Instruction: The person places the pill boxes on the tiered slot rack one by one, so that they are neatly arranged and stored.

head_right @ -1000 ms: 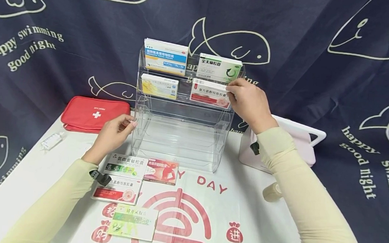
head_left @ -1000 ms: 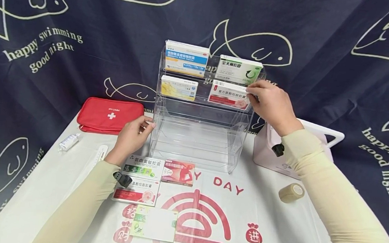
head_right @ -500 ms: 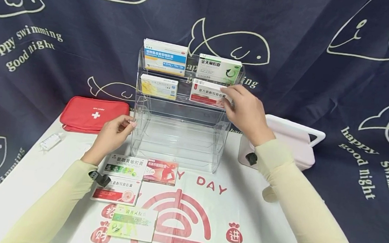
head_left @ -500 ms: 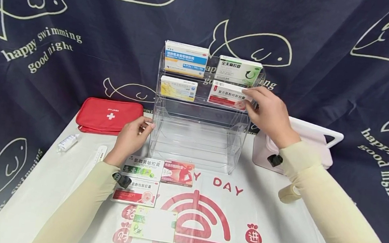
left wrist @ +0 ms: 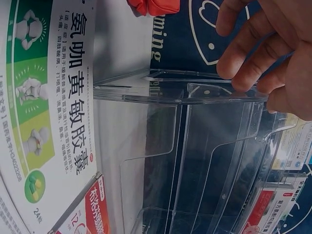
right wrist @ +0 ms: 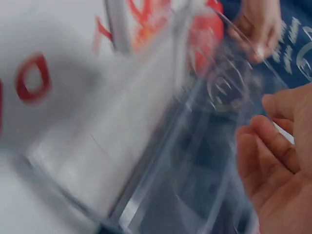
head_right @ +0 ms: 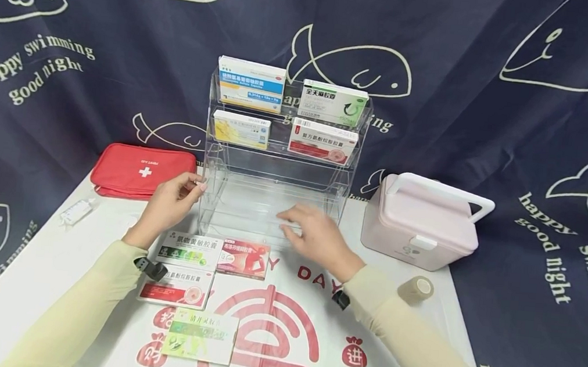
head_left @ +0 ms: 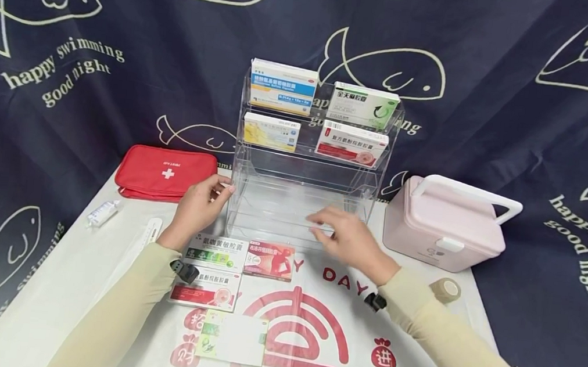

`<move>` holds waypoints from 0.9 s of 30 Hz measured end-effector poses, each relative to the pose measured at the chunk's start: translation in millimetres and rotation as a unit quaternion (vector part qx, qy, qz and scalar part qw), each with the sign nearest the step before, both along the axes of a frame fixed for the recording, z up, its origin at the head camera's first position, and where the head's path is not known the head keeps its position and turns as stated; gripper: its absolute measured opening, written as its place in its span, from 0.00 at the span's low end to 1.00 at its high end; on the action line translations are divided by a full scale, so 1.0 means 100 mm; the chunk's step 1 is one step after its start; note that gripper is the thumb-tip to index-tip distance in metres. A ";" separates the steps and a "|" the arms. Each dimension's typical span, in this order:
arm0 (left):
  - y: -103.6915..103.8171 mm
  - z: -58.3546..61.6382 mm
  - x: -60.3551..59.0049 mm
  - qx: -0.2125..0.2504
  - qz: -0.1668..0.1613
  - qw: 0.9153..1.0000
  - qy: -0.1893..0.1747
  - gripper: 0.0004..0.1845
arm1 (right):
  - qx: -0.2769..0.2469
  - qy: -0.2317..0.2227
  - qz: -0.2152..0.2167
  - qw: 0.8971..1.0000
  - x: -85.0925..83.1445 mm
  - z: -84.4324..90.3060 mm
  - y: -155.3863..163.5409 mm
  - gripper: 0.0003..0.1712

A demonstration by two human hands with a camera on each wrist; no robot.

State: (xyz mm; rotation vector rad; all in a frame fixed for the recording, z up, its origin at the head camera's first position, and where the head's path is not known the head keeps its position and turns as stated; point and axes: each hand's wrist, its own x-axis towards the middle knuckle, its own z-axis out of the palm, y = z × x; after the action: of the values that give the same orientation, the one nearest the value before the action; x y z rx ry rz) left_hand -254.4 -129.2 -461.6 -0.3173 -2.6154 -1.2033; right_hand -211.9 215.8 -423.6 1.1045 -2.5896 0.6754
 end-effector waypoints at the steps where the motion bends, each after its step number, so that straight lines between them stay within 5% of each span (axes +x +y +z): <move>1: 0.00 0.00 0.00 -0.001 -0.001 1.000 0.000 0.17 | 0.019 -0.012 0.001 1.000 0.04 -0.08 -0.04 0.13; 6: 0.01 -0.01 0.00 0.000 0.002 1.000 -0.001 0.16 | 0.086 -0.058 -0.003 0.995 0.20 -0.42 -0.21 0.15; 12: 0.01 -0.01 0.01 0.003 0.003 1.000 -0.006 0.16 | 0.078 -0.067 -0.046 0.994 0.31 -0.71 -0.31 0.16; 20: 0.01 0.00 0.01 0.005 0.000 1.000 -0.010 0.16 | 0.116 -0.067 -0.083 0.987 0.39 -0.86 -0.33 0.20; 27: 0.01 -0.01 0.02 0.008 0.002 1.000 -0.005 0.16 | 0.110 -0.095 -0.089 0.985 0.42 -0.81 -0.29 0.21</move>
State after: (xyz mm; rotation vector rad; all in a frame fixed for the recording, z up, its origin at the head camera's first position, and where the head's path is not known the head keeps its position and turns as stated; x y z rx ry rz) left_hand -252.5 -128.6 -462.8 -0.3041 -2.6129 -1.2275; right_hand -170.2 187.0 -504.2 0.8895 -2.9413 0.4853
